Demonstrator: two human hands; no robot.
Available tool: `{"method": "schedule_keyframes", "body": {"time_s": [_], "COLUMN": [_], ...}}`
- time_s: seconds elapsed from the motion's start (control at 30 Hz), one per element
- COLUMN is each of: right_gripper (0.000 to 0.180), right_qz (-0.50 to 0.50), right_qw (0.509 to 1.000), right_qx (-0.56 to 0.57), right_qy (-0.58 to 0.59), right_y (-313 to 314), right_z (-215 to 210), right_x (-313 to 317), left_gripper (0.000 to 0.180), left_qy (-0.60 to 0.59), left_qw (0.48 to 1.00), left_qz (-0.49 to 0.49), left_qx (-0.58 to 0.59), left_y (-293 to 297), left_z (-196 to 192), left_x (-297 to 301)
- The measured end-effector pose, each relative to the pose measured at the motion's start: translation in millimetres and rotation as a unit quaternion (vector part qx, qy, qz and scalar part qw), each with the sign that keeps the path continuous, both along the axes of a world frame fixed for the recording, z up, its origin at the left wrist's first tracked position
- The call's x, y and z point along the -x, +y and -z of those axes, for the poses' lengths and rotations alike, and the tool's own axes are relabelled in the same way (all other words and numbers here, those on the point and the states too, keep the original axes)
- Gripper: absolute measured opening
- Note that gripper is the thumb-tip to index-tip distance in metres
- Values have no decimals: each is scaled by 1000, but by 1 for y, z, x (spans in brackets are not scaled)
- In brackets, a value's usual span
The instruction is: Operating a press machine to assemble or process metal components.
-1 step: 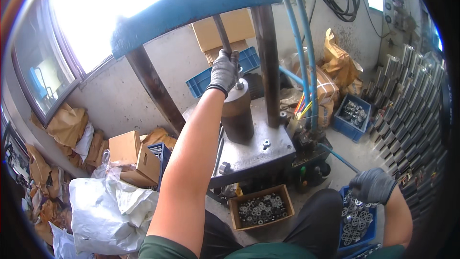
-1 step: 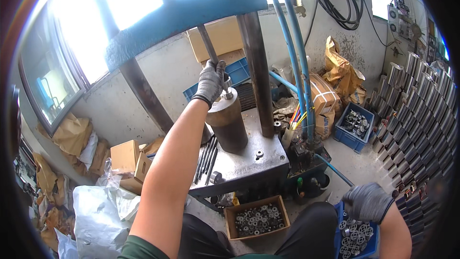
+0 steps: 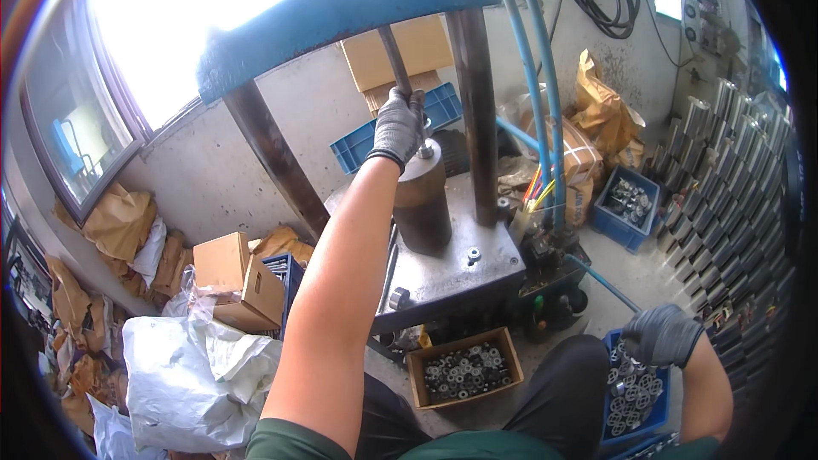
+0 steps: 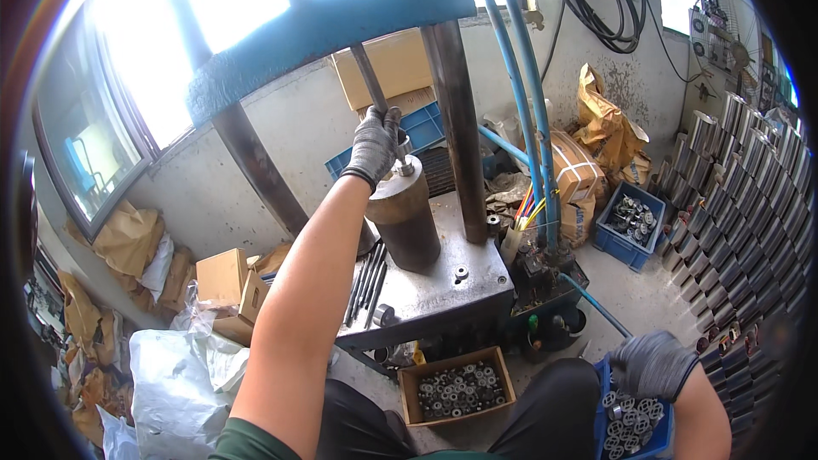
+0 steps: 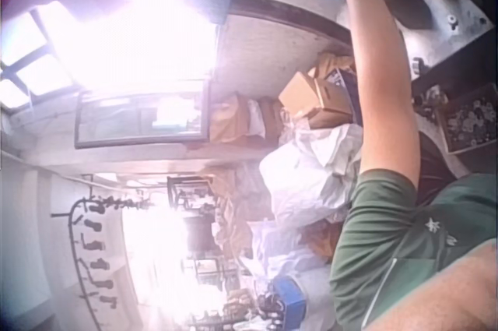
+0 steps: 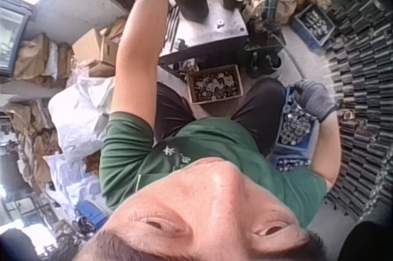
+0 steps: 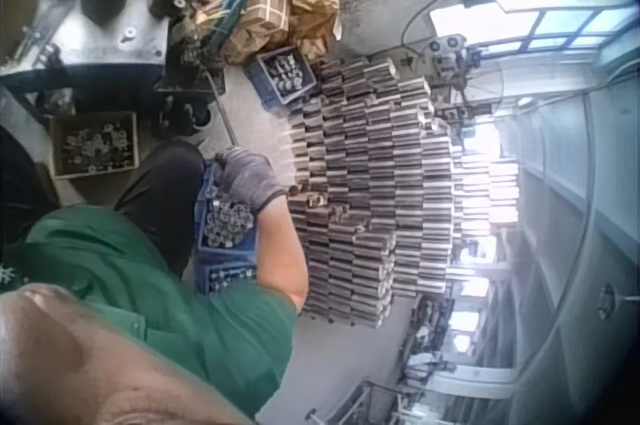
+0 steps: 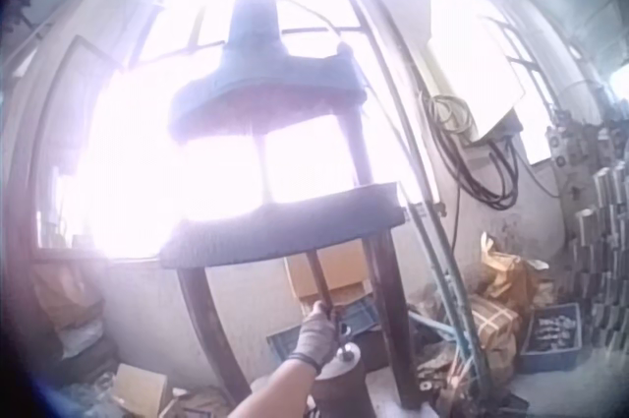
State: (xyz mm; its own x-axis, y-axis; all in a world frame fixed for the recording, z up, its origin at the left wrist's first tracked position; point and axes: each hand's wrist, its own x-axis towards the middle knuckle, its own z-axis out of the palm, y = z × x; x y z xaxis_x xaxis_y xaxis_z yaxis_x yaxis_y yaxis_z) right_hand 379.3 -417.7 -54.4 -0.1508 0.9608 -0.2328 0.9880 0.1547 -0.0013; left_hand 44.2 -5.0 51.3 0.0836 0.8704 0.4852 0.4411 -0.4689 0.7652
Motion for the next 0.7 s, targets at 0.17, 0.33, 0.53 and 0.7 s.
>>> {"method": "schedule_keyframes", "body": {"time_s": [0.17, 0.33, 0.53, 0.7], "right_gripper": [30, 29, 21, 21], "right_qz": [27, 28, -19, -43], "right_qw": [989, 997, 877, 806], "right_qx": [137, -32, -470, -583], "right_qy": [-51, 69, 98, 99], "right_y": [-12, -3, 48, 131], "right_z": [12, -10, -37, -76], "right_x": [0, 4, 13, -4], "left_gripper": [38, 38, 38, 38], "left_qy": [-2, -1, -15, 0], "left_qw": [1000, 1000, 1000, 1000], "left_qz": [13, 6, 12, 2], "left_qx": [-3, 6, 9, 10], "left_y": [3, -4, -2, 0], "left_z": [0, 2, 2, 1], "left_x": [-1, 0, 0, 1]}}
